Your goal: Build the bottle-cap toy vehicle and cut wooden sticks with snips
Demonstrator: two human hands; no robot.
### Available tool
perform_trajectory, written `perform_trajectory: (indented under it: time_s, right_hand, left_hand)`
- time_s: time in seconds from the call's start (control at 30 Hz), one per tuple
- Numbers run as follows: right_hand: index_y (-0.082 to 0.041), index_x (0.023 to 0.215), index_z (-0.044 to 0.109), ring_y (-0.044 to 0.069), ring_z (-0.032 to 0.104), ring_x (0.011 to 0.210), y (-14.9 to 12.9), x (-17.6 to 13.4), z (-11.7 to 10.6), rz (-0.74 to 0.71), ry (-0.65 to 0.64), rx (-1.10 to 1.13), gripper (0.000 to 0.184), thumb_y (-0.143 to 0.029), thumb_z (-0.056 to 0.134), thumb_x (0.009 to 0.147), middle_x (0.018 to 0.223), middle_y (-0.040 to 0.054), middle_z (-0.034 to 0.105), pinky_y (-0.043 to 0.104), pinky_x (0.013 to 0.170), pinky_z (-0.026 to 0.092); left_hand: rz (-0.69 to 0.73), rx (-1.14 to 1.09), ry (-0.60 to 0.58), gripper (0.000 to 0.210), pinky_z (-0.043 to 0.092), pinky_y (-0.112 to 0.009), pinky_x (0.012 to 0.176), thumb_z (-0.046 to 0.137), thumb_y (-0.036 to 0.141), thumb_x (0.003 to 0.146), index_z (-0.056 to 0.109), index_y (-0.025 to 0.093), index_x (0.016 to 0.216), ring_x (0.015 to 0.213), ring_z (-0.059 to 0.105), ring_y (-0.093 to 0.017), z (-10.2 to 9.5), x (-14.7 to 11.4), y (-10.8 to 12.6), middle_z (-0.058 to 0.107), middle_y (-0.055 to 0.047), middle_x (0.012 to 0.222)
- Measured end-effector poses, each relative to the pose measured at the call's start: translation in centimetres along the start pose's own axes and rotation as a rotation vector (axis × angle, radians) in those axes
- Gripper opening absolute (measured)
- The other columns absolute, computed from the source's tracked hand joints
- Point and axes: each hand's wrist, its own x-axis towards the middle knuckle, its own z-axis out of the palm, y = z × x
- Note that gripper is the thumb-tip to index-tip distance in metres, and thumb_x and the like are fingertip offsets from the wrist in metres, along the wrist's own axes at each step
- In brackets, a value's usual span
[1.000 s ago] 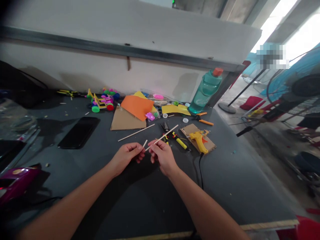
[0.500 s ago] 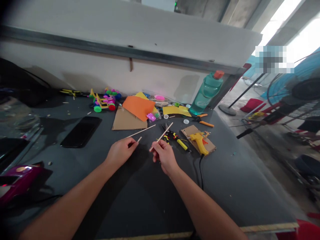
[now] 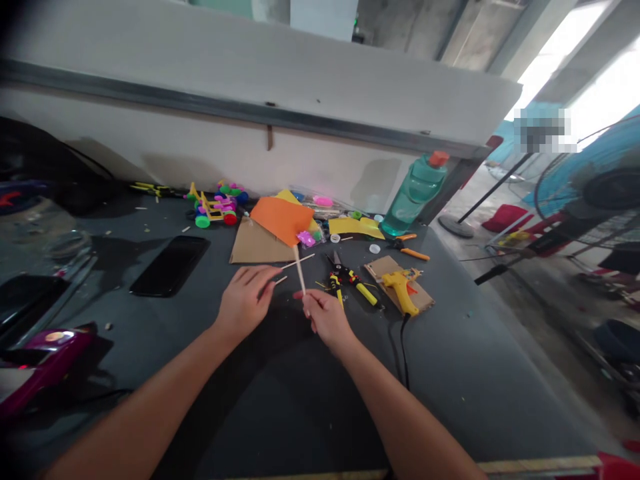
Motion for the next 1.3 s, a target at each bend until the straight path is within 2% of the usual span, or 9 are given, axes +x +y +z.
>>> perform_trajectory:
  time_s: [0.13,0.33,0.47,0.53,0.63,0.8,0.97,1.13,1.3]
  right_hand:
    - [-0.016,0.066,0.058,0.007,0.036,0.045,-0.2,-0.7,0.1,-0.122,-0.064,-0.245,0.017,-0.027,0.051,0.075,0.048,-0.0057,0.039,0.019,0.042,0.029]
    - [-0.016,0.061,0.058,0.011,0.047,0.053,-1.4,-0.9,-0.9,-0.191,-0.052,-0.502,0.03,-0.029,0.043,0.083,0.052,-0.002,0.051,0.021,0.051,0.037]
    - [-0.017,0.11,0.057,0.024,0.053,0.094,-1.8,-0.3,-3.6,-0.314,0.381,-0.974,0.042,-0.045,0.051,0.08,0.099,0.0113,0.06,0.037,0.082,0.04]
    - [-0.012,0.126,0.044,0.035,0.045,0.109,-1.5,0.1,-4.7,-0.18,0.528,-1.196,0.072,-0.055,0.058,0.07,0.116,0.0197,0.052,0.048,0.087,0.035]
    - [-0.008,0.131,0.036,0.04,0.044,0.109,-0.7,0.7,-5.4,0.037,0.472,-1.329,0.086,-0.058,0.06,0.065,0.116,0.0233,0.05,0.053,0.085,0.034]
    - [-0.006,0.126,0.038,0.038,0.047,0.104,-0.5,1.1,-5.3,0.114,0.48,-1.309,0.075,-0.04,0.061,0.063,0.109,0.0222,0.052,0.048,0.082,0.038]
    - [-0.008,0.118,0.041,0.03,0.048,0.105,-1.3,0.0,-4.6,-0.118,0.457,-1.086,0.06,-0.024,0.054,0.062,0.108,0.0171,0.052,0.039,0.088,0.039]
    - [-0.017,0.102,0.045,0.022,0.055,0.089,-2.3,-2.5,-1.6,-0.278,0.187,-0.906,0.036,-0.018,0.048,0.066,0.094,0.0077,0.056,0.033,0.078,0.044]
    - [-0.018,0.108,0.042,0.023,0.054,0.092,-2.2,-3.4,-0.3,-0.327,0.09,-0.914,0.045,-0.017,0.051,0.064,0.102,0.0085,0.053,0.034,0.079,0.043]
  left_hand:
    - [0.445,-0.084,-0.213,0.041,0.03,-0.045,0.102,0.04,0.013,0.086,0.045,0.023,0.126,0.115,0.047,-0.02,-0.7,-0.2,2.9,0.058,-0.005,0.118]
    - [0.345,0.105,-0.362,0.038,0.044,-0.036,0.073,0.036,0.03,0.091,0.045,0.016,0.125,0.085,0.058,-0.02,-0.8,-0.1,2.9,0.064,-0.007,0.094]
    - [0.224,0.179,-0.254,0.026,0.042,-0.033,0.069,0.039,0.03,0.09,0.056,0.02,0.106,0.077,0.058,-0.019,-0.9,-0.1,1.7,0.063,-0.004,0.082]
    - [0.175,0.155,-0.189,0.02,0.043,-0.032,0.071,0.04,0.026,0.09,0.059,0.02,0.094,0.076,0.057,-0.018,-1.0,-0.1,1.2,0.062,-0.004,0.078]
    - [0.126,0.094,-0.104,0.017,0.044,-0.031,0.073,0.04,0.021,0.089,0.057,0.018,0.089,0.079,0.056,-0.018,-1.2,-0.2,0.9,0.061,-0.005,0.08]
    - [0.013,0.019,-0.038,0.016,0.046,-0.027,0.07,0.042,0.02,0.088,0.056,0.02,0.096,0.08,0.059,-0.016,-1.6,-0.4,1.1,0.062,-0.005,0.087]
    - [-0.05,-0.035,-0.01,0.015,0.044,-0.024,0.069,0.044,0.022,0.087,0.055,0.021,0.097,0.08,0.06,-0.014,-2.1,-0.5,1.3,0.064,-0.002,0.089]
    - [-0.188,-0.152,0.0,0.016,0.043,-0.024,0.069,0.041,0.026,0.089,0.057,0.02,0.09,0.079,0.059,-0.014,-2.5,-0.3,1.6,0.064,-0.002,0.084]
    - [-0.192,-0.206,0.027,0.021,0.041,-0.027,0.067,0.04,0.026,0.089,0.057,0.019,0.078,0.072,0.054,-0.015,-2.8,0.1,1.6,0.06,-0.002,0.075]
